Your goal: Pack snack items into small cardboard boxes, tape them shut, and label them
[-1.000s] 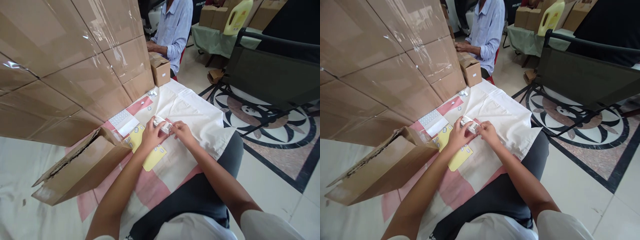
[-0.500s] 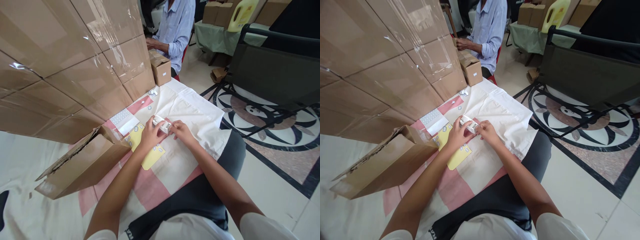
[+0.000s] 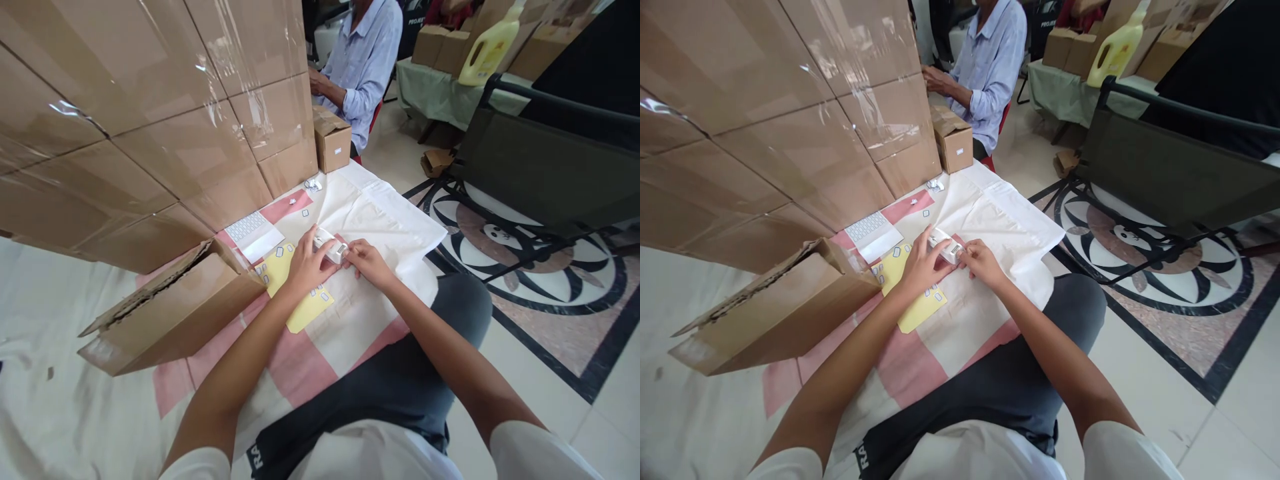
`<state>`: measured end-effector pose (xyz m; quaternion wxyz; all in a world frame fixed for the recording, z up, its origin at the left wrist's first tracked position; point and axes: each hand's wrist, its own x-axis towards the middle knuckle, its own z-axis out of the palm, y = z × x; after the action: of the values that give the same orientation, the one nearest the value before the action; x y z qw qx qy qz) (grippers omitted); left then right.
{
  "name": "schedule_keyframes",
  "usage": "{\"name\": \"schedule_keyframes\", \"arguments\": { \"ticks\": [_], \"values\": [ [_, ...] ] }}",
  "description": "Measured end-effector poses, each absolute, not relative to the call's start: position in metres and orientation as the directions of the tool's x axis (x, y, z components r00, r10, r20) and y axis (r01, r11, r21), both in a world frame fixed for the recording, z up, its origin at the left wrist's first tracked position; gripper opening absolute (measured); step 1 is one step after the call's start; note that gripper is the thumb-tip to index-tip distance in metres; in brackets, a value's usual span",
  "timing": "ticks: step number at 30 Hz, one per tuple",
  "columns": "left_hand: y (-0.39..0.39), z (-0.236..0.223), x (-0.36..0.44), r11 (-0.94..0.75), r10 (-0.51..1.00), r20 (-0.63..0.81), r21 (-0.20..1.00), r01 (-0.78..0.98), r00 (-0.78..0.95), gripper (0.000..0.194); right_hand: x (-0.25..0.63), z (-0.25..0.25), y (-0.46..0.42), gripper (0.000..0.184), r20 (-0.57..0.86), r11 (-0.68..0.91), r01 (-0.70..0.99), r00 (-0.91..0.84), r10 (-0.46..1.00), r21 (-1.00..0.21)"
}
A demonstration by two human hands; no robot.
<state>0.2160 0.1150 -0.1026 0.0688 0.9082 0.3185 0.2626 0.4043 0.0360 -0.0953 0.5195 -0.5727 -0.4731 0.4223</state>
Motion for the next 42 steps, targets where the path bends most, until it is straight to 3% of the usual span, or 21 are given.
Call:
{"name": "schedule_keyframes", "arguments": {
  "ticks": [6,10,16,20,24,26,33,42],
  "values": [
    [0.115,-0.105,0.215,-0.802,0.597,0.453,0.309,0.511,0.662,0.058,0.411,-0.091,0.034,0.052,-0.07,-0.073,0.012,0.165,0.984,-0.997],
    [0.115,-0.104,0.215,-0.793,0.609,0.443,0.324,0.516,0.658,0.061,0.411,-0.083,0.035,0.051,-0.135,-0.152,0.083,0.181,0.974,-0.985],
    [0.116,-0.102,0.213,-0.785,0.62,0.401,0.326,0.527,0.675,0.063,0.407,-0.05,0.047,0.043,-0.24,-0.273,0.349,0.134,0.961,-0.897],
    [0.119,-0.105,0.213,-0.788,0.615,0.396,0.323,0.523,0.682,0.064,0.405,-0.035,0.054,0.051,-0.154,-0.234,0.702,0.176,0.972,-0.672],
    [0.122,-0.105,0.214,-0.796,0.606,0.4,0.31,0.52,0.688,0.058,0.42,-0.04,0.06,0.063,-0.451,-0.415,0.587,0.093,0.888,-0.695],
    [0.123,-0.104,0.214,-0.797,0.603,0.381,0.305,0.521,0.7,0.057,0.429,-0.045,0.063,0.066,-0.526,-0.454,0.54,0.024,0.85,-0.709],
    [0.126,-0.101,0.213,-0.805,0.593,0.374,0.304,0.51,0.713,0.057,0.433,-0.048,0.063,0.064,-0.586,-0.498,0.556,0.024,0.81,-0.665],
    [0.129,-0.101,0.213,-0.833,0.553,0.433,0.312,0.458,0.712,0.062,0.422,-0.024,0.023,0.043,-0.551,-0.466,0.611,0.058,0.832,-0.64]
  ]
}}
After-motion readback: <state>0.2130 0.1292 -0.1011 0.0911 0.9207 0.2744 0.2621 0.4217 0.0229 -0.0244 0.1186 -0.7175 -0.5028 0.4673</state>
